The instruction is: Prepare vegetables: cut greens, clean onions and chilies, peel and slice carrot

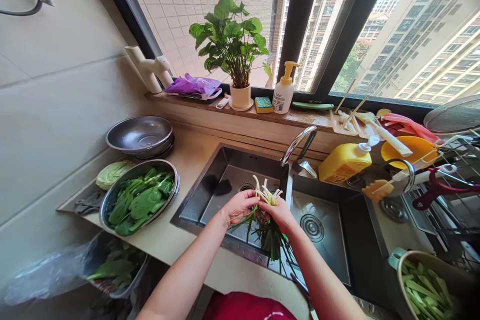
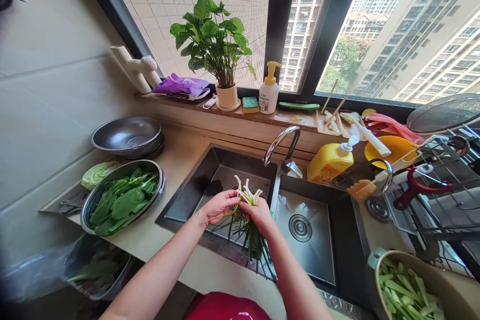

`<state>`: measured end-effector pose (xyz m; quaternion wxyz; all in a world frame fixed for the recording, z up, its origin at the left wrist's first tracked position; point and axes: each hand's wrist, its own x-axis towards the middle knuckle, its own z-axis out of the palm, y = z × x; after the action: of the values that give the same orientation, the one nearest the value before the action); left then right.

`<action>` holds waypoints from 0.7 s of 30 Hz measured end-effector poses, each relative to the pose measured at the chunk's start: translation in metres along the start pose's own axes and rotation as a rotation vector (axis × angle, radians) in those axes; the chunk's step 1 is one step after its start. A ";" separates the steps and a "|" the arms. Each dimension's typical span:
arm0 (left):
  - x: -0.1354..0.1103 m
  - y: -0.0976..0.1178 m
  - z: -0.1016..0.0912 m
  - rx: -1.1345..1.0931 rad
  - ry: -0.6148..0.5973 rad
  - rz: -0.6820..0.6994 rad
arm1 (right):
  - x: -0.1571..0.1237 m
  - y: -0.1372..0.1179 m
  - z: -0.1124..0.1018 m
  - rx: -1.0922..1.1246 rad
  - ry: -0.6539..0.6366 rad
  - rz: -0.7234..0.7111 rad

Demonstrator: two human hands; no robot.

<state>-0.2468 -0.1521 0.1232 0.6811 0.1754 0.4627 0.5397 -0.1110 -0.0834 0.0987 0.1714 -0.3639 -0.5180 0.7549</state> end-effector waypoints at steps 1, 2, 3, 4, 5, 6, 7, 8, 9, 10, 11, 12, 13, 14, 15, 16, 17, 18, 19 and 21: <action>0.000 -0.002 0.000 0.059 0.037 0.013 | 0.000 0.000 -0.001 -0.005 0.006 -0.004; 0.000 -0.004 -0.001 0.097 0.069 0.017 | -0.001 0.000 -0.002 -0.002 0.006 -0.007; 0.000 -0.006 -0.002 0.115 0.090 0.018 | -0.001 0.000 -0.003 0.005 0.001 -0.008; 0.000 -0.008 -0.003 0.121 0.096 0.017 | -0.002 0.000 -0.003 0.014 -0.008 -0.006; 0.000 -0.009 -0.005 0.122 0.088 0.011 | -0.002 0.000 -0.003 0.023 -0.022 0.002; 0.001 -0.010 -0.006 0.122 0.073 0.002 | -0.002 -0.001 -0.003 0.031 -0.037 0.013; 0.001 -0.010 -0.008 0.120 0.061 -0.004 | -0.003 -0.001 -0.003 0.039 -0.050 0.023; 0.000 -0.010 -0.009 0.116 0.054 -0.008 | -0.003 -0.001 -0.002 0.047 -0.060 0.030; 0.000 -0.010 -0.010 0.110 0.050 -0.012 | -0.004 -0.002 -0.002 0.059 -0.068 0.033; 0.000 -0.010 -0.010 0.102 0.049 -0.018 | -0.005 -0.002 -0.001 0.076 -0.078 0.035; -0.001 -0.010 -0.010 0.091 0.052 -0.022 | -0.005 -0.002 -0.001 0.100 -0.087 0.037; -0.001 -0.010 -0.010 0.080 0.055 -0.023 | -0.006 -0.002 -0.001 0.127 -0.095 0.046; -0.002 -0.010 -0.009 0.069 0.056 -0.022 | -0.006 -0.002 -0.001 0.158 -0.101 0.060; -0.002 -0.010 -0.009 0.057 0.049 -0.020 | -0.007 -0.002 -0.001 0.189 -0.101 0.080; -0.003 -0.009 -0.009 0.043 0.035 -0.017 | -0.007 -0.002 -0.002 0.219 -0.094 0.099; -0.003 -0.009 -0.009 0.026 0.016 -0.013 | -0.007 -0.003 -0.002 0.243 -0.081 0.115; -0.003 -0.009 -0.009 0.003 -0.004 -0.011 | -0.007 -0.003 -0.004 0.260 -0.066 0.123; -0.004 -0.009 -0.010 -0.026 -0.024 -0.008 | -0.007 -0.003 -0.005 0.270 -0.050 0.121; -0.004 -0.008 -0.010 -0.057 -0.040 -0.004 | -0.007 -0.003 -0.006 0.273 -0.034 0.115; -0.004 -0.008 -0.011 -0.102 -0.065 -0.004 | -0.006 -0.005 -0.007 0.268 -0.006 0.096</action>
<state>-0.2507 -0.1615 0.1133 0.7047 0.1568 0.4125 0.5555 -0.1024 -0.0804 0.1038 0.1805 -0.3600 -0.3950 0.8257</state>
